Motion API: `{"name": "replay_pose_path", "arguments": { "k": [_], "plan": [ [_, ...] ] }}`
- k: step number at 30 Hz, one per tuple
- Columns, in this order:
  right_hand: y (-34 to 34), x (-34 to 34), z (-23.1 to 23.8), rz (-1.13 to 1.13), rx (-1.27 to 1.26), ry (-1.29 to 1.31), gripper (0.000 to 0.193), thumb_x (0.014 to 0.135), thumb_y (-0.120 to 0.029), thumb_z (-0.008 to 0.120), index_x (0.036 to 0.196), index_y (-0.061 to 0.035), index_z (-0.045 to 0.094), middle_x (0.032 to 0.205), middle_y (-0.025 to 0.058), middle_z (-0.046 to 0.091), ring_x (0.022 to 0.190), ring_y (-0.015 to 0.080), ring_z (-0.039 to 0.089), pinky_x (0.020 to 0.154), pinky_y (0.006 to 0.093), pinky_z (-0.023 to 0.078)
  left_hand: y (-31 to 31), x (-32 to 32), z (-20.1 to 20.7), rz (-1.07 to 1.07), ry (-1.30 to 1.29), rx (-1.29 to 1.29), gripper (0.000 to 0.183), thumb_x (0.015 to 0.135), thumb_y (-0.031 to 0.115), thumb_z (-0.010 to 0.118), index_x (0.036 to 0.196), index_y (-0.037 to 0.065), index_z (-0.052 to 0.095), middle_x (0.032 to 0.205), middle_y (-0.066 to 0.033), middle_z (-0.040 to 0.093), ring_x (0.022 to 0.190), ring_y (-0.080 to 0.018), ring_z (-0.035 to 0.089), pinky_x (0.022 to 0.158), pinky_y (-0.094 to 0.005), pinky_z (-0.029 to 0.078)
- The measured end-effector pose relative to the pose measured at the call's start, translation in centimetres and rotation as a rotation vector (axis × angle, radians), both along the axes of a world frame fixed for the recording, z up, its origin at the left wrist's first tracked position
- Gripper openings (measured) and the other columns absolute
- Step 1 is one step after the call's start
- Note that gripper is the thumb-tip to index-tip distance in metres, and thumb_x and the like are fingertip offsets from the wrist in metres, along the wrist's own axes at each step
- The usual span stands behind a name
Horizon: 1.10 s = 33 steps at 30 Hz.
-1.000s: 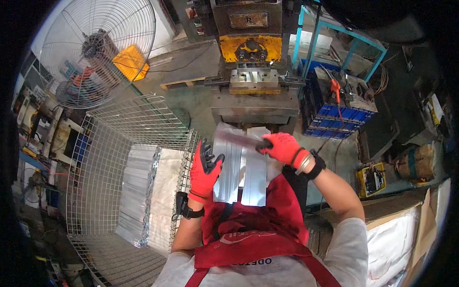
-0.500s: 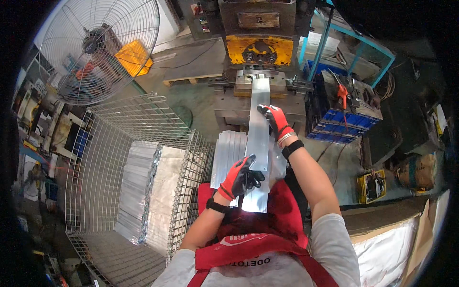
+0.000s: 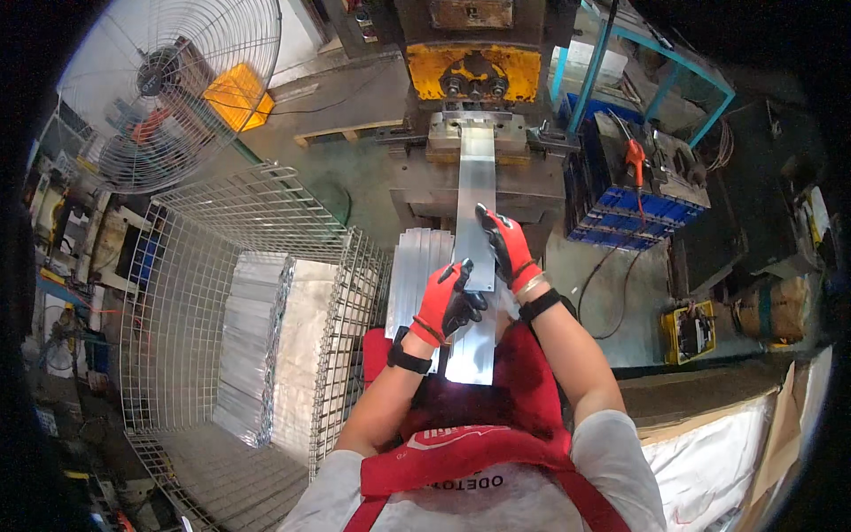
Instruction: The person is using a stamping machine to bend or mark metal sheets.
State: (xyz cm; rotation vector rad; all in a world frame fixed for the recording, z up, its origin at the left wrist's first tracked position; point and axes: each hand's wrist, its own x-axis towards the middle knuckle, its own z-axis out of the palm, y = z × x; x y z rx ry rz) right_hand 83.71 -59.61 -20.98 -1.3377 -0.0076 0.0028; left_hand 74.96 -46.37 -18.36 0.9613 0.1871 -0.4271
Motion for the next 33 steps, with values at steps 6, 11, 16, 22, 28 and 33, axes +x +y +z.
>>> {"name": "replay_pose_path", "arguments": {
  "k": [6,11,16,22,28,33],
  "plan": [
    [0.2,0.8,-0.5,-0.059,-0.151,-0.116,0.026,0.082,-0.026,0.056,0.065,-0.0067,0.056,0.06,-0.0072,0.042,0.057,0.0032,0.035,0.049,0.0226,0.03,0.0,0.1,0.3,-0.014,-0.014,0.027,0.026,0.084,0.035,0.05,0.08,0.01,0.045,0.054,-0.0106,0.056,0.038,-0.0179,0.054,0.03,-0.0235,0.039],
    [0.6,0.6,-0.3,-0.077,-0.071,0.019,0.026,0.08,-0.025,0.058,0.062,-0.0076,0.053,0.059,-0.0084,0.04,0.055,0.0021,0.033,0.047,0.022,0.027,0.1,0.2,0.4,-0.051,0.026,0.046,0.024,0.084,0.034,0.049,0.081,0.011,0.045,0.055,-0.0113,0.056,0.037,-0.0184,0.054,0.029,-0.0231,0.036],
    [1.0,0.7,-0.4,-0.094,0.016,-0.061,0.027,0.079,-0.024,0.059,0.058,-0.0102,0.049,0.058,-0.0099,0.037,0.054,0.0021,0.031,0.047,0.0221,0.025,0.1,0.3,0.1,-0.026,-0.014,-0.016,0.022,0.084,0.032,0.05,0.081,0.011,0.045,0.054,-0.0107,0.055,0.037,-0.0187,0.054,0.03,-0.0237,0.039],
    [0.9,0.8,-0.3,-0.075,0.042,-0.004,0.028,0.079,-0.025,0.059,0.057,-0.0126,0.048,0.057,-0.0103,0.035,0.053,0.0026,0.03,0.046,0.0228,0.023,0.3,0.4,-0.6,-0.038,0.008,-0.002,0.021,0.084,0.03,0.051,0.082,0.01,0.046,0.057,-0.0083,0.054,0.041,-0.0192,0.055,0.031,-0.0257,0.042],
    [0.9,0.3,0.4,-0.087,-0.056,-0.004,0.031,0.079,-0.028,0.059,0.057,-0.0107,0.046,0.056,-0.0091,0.035,0.052,0.0037,0.03,0.046,0.0241,0.023,-0.1,0.6,-1.1,0.011,-0.004,-0.048,0.023,0.084,0.032,0.05,0.082,0.01,0.045,0.056,-0.0097,0.055,0.039,-0.0199,0.055,0.031,-0.0265,0.04],
    [0.9,0.4,0.5,-0.119,-0.094,0.029,0.03,0.079,-0.027,0.058,0.058,-0.0083,0.049,0.056,-0.0078,0.038,0.054,0.0044,0.032,0.047,0.0245,0.026,0.3,0.5,-0.8,-0.055,0.012,-0.007,0.023,0.083,0.031,0.052,0.083,0.008,0.047,0.061,-0.0072,0.054,0.045,-0.0196,0.057,0.033,-0.0262,0.043]
  ]
}}
